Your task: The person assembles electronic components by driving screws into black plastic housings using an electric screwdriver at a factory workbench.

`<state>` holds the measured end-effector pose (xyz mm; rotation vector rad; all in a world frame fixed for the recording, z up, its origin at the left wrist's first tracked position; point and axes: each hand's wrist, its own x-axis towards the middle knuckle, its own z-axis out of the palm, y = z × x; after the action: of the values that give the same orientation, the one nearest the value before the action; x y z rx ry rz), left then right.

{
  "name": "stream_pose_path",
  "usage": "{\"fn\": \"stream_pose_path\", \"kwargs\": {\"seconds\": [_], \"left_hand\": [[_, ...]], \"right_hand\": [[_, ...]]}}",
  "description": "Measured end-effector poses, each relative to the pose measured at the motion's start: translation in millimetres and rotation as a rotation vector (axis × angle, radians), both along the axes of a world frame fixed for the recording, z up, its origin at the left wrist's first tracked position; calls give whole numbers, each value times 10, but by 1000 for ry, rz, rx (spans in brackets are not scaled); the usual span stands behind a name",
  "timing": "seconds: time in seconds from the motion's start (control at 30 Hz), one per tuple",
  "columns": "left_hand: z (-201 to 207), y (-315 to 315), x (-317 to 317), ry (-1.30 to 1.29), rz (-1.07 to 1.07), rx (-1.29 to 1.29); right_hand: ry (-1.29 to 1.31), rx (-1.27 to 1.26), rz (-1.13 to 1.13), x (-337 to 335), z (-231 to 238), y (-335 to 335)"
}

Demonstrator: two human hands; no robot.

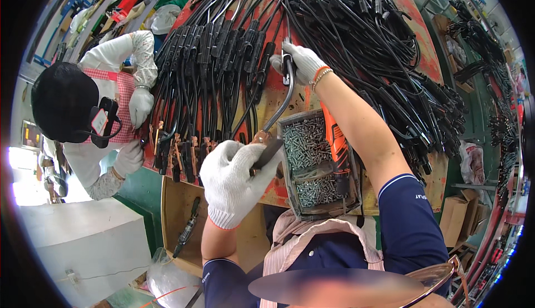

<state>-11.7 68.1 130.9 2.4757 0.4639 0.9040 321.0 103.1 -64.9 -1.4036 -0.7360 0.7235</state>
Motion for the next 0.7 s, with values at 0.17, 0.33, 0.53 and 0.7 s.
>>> {"fn": "stream_pose_path", "kwargs": {"seconds": [0.17, 0.33, 0.53, 0.7], "left_hand": [[-206, 98, -156, 26, 148, 51], [-422, -85, -88, 48, 115, -133], [-577, -373, 136, -67, -92, -924], [-733, -516, 310, -70, -33, -854]], "right_hand": [[748, -13, 95, -544, 920, -333], [446, -190, 316, -1245, 1445, -834], [776, 42, 123, -1391, 1465, -890], [756, 137, -77, -1370, 1364, -970]]}}
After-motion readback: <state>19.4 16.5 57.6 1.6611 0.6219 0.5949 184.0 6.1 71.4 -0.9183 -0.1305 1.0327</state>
